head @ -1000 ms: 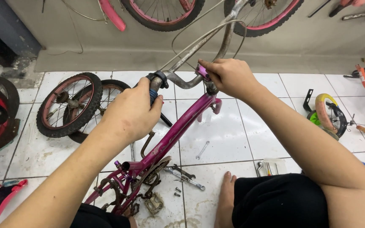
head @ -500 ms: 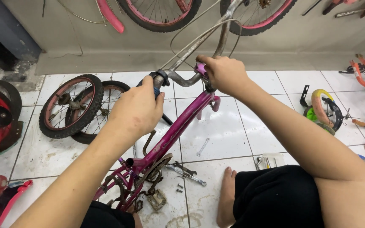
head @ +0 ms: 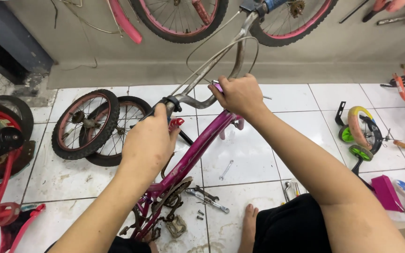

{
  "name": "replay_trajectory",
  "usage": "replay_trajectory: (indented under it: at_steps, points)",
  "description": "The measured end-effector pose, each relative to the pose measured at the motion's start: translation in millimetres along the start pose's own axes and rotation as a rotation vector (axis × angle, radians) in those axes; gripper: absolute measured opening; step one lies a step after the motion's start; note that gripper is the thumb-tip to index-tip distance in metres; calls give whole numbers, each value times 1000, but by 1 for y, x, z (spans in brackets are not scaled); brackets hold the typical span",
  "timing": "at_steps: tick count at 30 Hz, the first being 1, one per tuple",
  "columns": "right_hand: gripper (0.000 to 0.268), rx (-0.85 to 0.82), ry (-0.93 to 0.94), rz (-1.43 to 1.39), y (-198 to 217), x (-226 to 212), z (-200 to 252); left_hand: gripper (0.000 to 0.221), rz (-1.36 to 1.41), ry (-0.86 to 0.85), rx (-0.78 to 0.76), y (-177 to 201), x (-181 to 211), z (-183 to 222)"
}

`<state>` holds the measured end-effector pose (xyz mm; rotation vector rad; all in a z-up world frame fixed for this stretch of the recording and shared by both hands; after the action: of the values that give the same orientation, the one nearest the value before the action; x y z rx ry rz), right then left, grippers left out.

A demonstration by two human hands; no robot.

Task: Loosening the bolts on a bicycle fork assembly using an allen wrench.

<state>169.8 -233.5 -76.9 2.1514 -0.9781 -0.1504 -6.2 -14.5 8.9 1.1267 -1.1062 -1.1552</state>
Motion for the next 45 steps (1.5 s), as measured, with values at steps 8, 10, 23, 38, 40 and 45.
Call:
replay_trajectory:
  at_steps: [8, 10, 23, 38, 40, 45]
  points:
    - [34, -98, 161, -238, -15, 40, -24, 39, -49, 41, -32, -15, -9, -10]
    - [32, -112, 165, -232, -11, 39, -19, 37, -47, 56, -34, -20, -11, -12]
    - [15, -82, 196, -447, 64, 7, 46, 52, -15, -13, 69, -17, 21, 8]
    - [26, -524, -884, -929, 118, -7, 104, 68, 267, -5, -60, 1, 27, 17]
    - [36, -357, -1105, -1071, 117, -22, 98, 70, 345, -19, -81, 3, 24, 16]
    - [79, 138, -1691, -1769, 132, -56, 69, 73, 573, 35, -173, -5, 15, 14]
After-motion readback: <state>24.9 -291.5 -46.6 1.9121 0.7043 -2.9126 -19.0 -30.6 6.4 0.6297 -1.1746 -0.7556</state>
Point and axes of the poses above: each hand's wrist, its own z-axis away from the middle knuckle, its own y-axis out of the back of the hand, x = y × z, the point moved 1 cm from there along -z, towards the middle knuckle, and after that the axes turned 13 degrees about -z, right-handed, at the moved point
